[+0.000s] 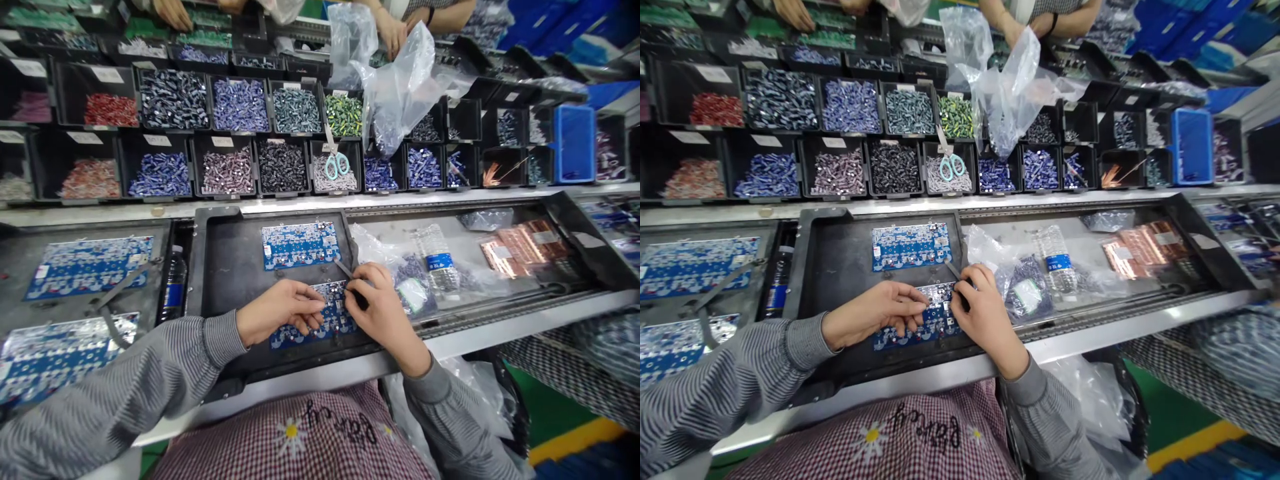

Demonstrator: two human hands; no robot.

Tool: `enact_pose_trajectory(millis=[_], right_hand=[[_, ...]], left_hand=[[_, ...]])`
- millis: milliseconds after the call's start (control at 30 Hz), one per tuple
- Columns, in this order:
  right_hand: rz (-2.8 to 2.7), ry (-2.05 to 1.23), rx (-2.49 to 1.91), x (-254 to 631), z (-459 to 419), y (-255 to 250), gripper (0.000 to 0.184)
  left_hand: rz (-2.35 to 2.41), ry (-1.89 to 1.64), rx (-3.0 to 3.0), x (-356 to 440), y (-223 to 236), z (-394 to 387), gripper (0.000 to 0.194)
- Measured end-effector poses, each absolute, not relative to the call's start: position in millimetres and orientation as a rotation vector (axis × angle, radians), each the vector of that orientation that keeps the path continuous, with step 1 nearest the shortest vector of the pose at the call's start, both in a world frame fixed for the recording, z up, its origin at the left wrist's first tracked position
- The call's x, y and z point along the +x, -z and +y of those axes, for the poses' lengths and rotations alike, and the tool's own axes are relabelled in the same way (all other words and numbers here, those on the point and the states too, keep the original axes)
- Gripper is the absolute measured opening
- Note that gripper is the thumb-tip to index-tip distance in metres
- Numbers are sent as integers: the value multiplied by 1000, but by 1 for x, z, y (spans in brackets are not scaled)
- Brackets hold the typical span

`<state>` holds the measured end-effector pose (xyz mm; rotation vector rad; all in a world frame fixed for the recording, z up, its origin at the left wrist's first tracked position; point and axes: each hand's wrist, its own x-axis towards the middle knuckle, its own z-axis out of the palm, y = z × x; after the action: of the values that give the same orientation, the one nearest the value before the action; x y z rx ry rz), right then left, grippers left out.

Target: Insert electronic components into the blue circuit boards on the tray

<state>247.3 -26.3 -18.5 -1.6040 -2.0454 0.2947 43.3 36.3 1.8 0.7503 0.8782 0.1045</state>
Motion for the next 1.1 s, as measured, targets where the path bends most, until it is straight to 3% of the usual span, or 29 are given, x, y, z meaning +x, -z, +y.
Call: enact_pose_trajectory(millis=[1100], right_hand=[[-1991,-332,-1648,250,-24,19,5]], left_hand=[[926,-127,860,37,-1,37,14]])
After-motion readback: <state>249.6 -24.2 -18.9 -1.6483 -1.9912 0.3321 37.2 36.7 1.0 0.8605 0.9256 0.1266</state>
